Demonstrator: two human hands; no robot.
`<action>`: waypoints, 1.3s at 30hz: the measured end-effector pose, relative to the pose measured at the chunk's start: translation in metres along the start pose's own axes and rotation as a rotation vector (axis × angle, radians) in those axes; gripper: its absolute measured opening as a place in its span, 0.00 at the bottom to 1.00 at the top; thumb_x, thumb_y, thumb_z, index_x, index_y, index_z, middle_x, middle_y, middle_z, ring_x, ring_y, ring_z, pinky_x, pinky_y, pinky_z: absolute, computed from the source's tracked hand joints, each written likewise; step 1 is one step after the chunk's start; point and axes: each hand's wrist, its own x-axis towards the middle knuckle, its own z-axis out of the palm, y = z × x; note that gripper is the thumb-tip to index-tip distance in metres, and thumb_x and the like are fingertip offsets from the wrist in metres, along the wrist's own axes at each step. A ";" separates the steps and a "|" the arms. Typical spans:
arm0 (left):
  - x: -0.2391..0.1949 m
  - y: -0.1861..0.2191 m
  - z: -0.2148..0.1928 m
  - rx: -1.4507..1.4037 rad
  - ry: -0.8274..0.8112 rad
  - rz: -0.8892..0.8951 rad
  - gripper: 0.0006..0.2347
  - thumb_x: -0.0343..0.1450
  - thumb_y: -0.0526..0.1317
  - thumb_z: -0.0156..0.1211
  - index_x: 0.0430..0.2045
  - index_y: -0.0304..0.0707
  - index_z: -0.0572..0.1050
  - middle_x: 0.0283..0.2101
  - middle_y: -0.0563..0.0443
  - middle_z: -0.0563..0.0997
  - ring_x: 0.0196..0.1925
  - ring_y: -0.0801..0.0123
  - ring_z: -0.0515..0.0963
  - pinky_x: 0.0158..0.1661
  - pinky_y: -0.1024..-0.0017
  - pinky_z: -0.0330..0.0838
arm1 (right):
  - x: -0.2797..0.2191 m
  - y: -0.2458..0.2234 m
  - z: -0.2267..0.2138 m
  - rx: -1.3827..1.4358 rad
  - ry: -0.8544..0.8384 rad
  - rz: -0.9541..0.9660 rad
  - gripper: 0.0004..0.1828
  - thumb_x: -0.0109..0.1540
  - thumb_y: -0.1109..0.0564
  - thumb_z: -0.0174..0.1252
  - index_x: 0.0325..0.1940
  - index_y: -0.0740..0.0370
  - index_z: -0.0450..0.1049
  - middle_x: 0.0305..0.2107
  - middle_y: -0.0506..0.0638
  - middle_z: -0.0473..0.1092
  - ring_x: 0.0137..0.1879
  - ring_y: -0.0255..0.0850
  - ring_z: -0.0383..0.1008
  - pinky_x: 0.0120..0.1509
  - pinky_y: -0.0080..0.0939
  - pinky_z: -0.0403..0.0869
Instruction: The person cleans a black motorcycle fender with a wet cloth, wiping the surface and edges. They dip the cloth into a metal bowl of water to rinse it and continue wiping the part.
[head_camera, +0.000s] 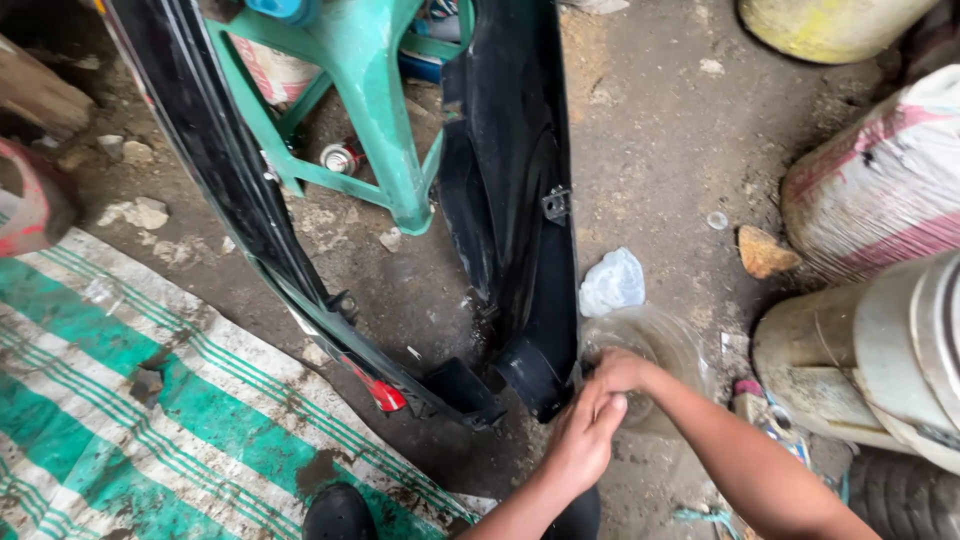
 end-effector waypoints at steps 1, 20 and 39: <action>0.010 -0.006 0.009 -0.077 0.023 0.080 0.28 0.80 0.57 0.46 0.72 0.43 0.68 0.67 0.43 0.81 0.69 0.55 0.80 0.64 0.62 0.72 | 0.021 -0.055 -0.075 0.287 -0.066 0.631 0.16 0.63 0.39 0.57 0.37 0.51 0.79 0.37 0.49 0.78 0.44 0.46 0.80 0.48 0.49 0.77; 0.165 -0.053 0.091 -0.316 0.179 0.148 0.12 0.60 0.43 0.79 0.36 0.52 0.88 0.33 0.53 0.87 0.34 0.70 0.83 0.31 0.74 0.73 | 0.003 -0.197 -0.230 1.758 0.846 1.178 0.34 0.62 0.66 0.67 0.70 0.75 0.63 0.45 0.65 0.76 0.42 0.62 0.87 0.42 0.63 0.87; 0.155 0.024 0.068 0.261 -0.017 -0.056 0.32 0.82 0.66 0.34 0.44 0.44 0.87 0.49 0.44 0.90 0.65 0.46 0.84 0.64 0.46 0.77 | -0.012 -0.116 -0.098 0.983 0.647 1.447 0.04 0.57 0.65 0.66 0.27 0.65 0.83 0.12 0.52 0.69 0.16 0.40 0.68 0.17 0.45 0.67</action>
